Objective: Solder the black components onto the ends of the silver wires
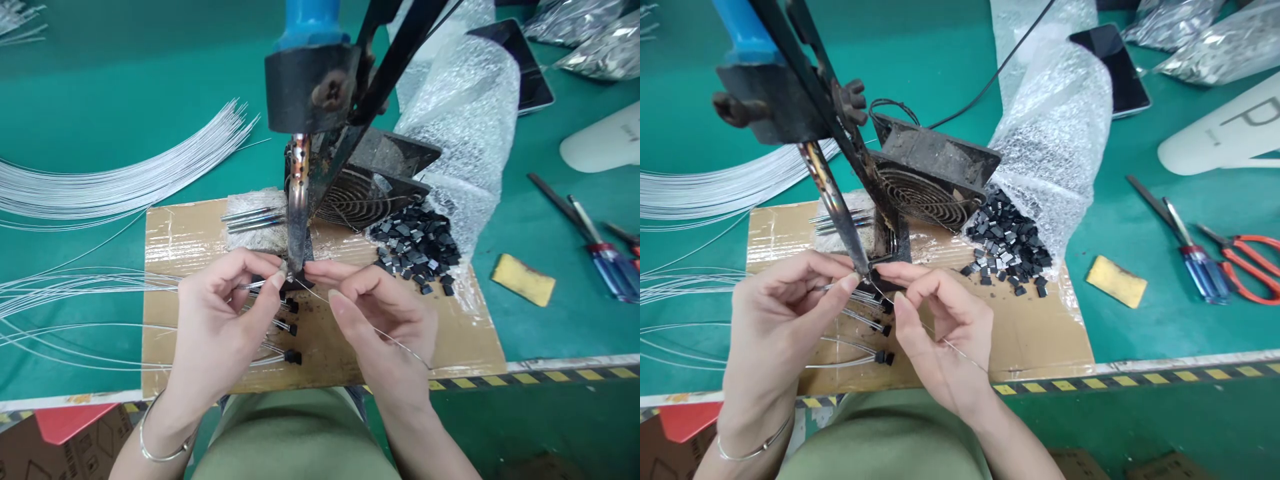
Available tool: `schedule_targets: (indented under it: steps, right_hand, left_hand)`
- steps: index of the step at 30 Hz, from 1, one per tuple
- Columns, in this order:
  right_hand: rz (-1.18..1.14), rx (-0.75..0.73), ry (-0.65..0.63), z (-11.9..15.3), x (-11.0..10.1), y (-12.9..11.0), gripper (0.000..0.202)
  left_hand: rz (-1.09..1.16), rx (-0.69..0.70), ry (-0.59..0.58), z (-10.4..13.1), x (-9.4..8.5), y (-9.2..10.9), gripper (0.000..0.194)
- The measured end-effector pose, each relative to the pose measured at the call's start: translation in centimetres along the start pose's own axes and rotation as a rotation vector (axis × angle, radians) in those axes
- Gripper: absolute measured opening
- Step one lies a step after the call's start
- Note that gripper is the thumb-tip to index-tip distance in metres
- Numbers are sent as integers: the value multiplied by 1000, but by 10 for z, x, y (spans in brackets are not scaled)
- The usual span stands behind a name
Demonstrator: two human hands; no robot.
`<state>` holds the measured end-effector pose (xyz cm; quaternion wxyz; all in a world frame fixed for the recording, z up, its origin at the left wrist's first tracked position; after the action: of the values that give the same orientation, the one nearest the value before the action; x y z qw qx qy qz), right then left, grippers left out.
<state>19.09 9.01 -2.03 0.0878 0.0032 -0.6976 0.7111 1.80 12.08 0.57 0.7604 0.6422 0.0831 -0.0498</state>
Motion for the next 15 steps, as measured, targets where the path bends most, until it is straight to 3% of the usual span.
schedule_targets:
  steps: [15]
  right_hand:
    - [2, 3, 25, 0, 1, 1, 21]
  left_hand:
    - [-23, 12, 0, 2, -1, 1, 13]
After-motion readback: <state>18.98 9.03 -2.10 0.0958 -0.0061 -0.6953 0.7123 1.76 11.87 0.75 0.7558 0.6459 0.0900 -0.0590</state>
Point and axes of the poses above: each hand's wrist, its own z-axis away from the middle knuckle, its own x-axis out of the palm, y = z × x, the point moved 7 cm from there along -z, towards the middle knuckle, and after that the axes turned 4 degrees about z, right-handed, at the moved point
